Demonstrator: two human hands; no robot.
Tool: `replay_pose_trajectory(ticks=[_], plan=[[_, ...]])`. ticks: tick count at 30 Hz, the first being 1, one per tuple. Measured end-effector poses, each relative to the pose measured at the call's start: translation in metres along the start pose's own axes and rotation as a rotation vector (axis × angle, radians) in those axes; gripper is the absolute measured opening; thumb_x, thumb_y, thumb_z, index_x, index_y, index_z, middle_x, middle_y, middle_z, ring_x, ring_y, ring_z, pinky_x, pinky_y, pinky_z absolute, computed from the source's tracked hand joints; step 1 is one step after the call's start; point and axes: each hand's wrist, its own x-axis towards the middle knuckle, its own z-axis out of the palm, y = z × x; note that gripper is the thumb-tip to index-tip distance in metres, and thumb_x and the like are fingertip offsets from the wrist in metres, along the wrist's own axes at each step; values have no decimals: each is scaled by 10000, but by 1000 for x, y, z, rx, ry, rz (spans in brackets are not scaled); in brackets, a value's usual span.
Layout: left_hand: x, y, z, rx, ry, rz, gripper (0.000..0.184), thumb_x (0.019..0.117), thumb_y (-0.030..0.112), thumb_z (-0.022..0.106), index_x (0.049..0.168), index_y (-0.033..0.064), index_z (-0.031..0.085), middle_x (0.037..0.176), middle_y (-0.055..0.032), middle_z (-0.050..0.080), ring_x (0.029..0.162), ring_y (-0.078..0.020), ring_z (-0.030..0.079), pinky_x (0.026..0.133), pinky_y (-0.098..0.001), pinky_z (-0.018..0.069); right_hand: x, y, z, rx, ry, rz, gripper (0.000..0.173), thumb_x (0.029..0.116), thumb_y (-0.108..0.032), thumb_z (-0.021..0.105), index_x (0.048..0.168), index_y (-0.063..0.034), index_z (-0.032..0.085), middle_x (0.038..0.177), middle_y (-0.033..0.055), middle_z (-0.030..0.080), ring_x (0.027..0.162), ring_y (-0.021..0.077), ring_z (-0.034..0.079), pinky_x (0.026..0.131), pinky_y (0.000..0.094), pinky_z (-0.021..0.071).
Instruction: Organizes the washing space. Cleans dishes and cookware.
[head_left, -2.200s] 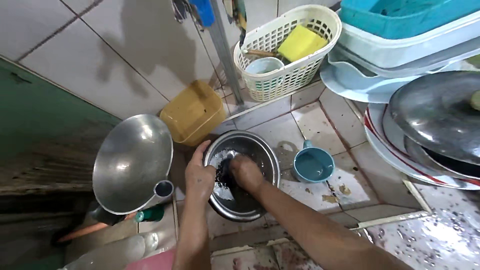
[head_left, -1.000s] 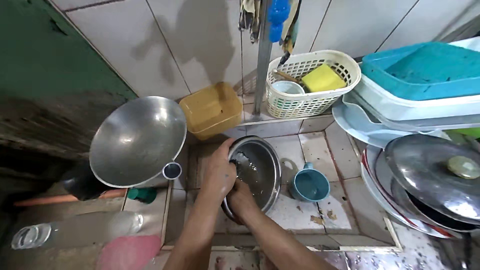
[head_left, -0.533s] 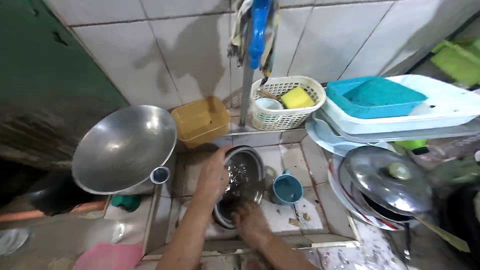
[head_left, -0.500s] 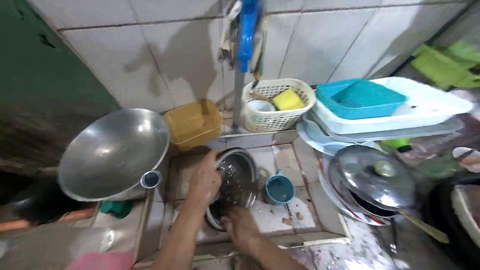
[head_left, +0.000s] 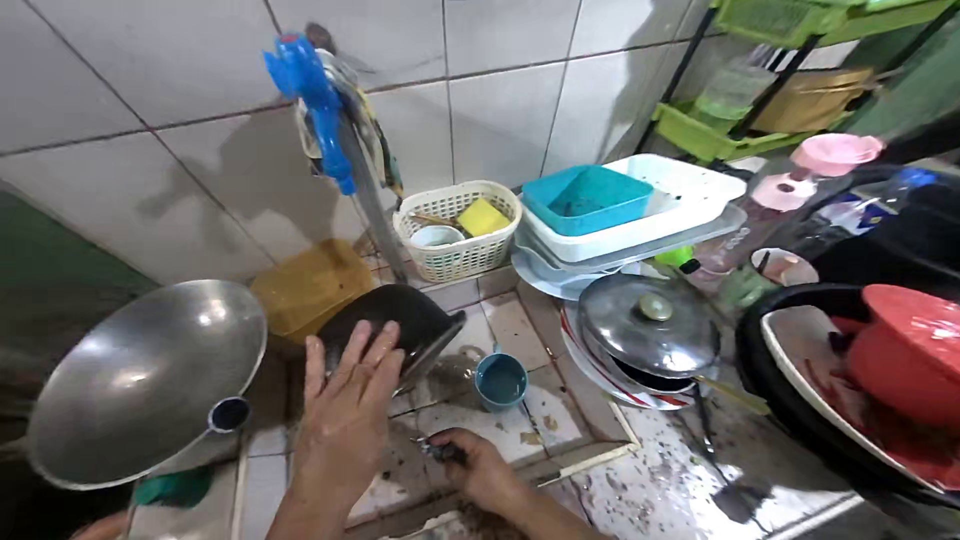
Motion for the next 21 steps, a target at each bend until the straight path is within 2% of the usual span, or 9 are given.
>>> replay_pose_trajectory(ticks=[5, 8, 10, 12, 13, 15, 16, 18, 21], plan=[[2, -10, -7, 84, 153, 114, 282, 1045, 50, 466, 1299, 122, 567, 1494, -23, 564, 1513, -223, 342, 1235, -587, 166, 16, -17, -18, -94, 69, -3, 401, 930, -50, 595, 1327, -18, 644, 1261, 153, 676, 1105, 189, 673, 984, 355, 552], [3, -10, -6, 86, 171, 28, 278, 1047, 48, 454, 1285, 118, 581, 1489, -40, 568, 1504, -238, 360, 1228, -603, 164, 36, -51, -35, -103, 257, -59, 370, 947, -93, 621, 1310, -30, 638, 1112, 125, 714, 919, 180, 705, 843, 381, 600], [3, -7, -1, -48, 139, -198, 325, 982, 10, 471, 1268, 44, 620, 1469, -96, 581, 1472, -302, 412, 1218, -636, 188, 53, -89, -51, -88, 444, -161, 417, 949, -91, 674, 1351, -12, 599, 1134, 147, 698, 911, 192, 693, 815, 397, 593], [1, -4, 3, -292, 82, -582, 531, 884, -73, 514, 1410, -7, 541, 1532, -112, 510, 1474, -307, 399, 1215, -583, 245, 70, -133, -68, -68, 587, -301, 493, 936, -104, 716, 1396, -13, 562, 1235, 155, 673, 1029, 183, 685, 895, 385, 583], [-1, -6, 5, -425, 69, -802, 604, 880, -97, 531, 1469, 32, 497, 1541, -99, 495, 1442, -275, 435, 1173, -533, 340, 79, -156, -76, -74, 625, -375, 500, 950, -117, 699, 1419, -28, 550, 1277, 149, 660, 1070, 169, 675, 916, 372, 574], [-7, -12, 16, -630, 102, -1147, 626, 863, -124, 578, 1445, 98, 510, 1377, -122, 602, 1228, -236, 606, 992, -485, 524, 96, -203, -89, -118, 672, -542, 441, 984, -114, 642, 1414, -42, 576, 1339, 141, 633, 1145, 149, 646, 963, 332, 549], [-12, -14, 23, -722, 121, -1253, 630, 850, -134, 591, 1431, 96, 511, 1312, -154, 621, 1150, -253, 636, 925, -484, 554, 105, -224, -92, -158, 717, -640, 393, 983, -96, 632, 1371, -36, 625, 1303, 146, 654, 1137, 154, 650, 957, 313, 545], [-23, -18, 37, -852, 142, -1360, 648, 833, -143, 586, 1437, 70, 490, 1288, -195, 612, 1099, -269, 648, 874, -467, 573, 130, -258, -94, -232, 784, -826, 338, 985, -95, 629, 1312, -19, 672, 1241, 160, 682, 1100, 176, 657, 929, 291, 543], [-33, -25, 53, -926, 156, -1418, 655, 829, -161, 599, 1442, 24, 459, 1282, -215, 602, 1062, -270, 664, 849, -438, 589, 168, -293, -88, -215, 726, -883, 499, 932, -236, 741, 1348, 13, 620, 1241, 181, 653, 1107, 212, 643, 948, 317, 540]])
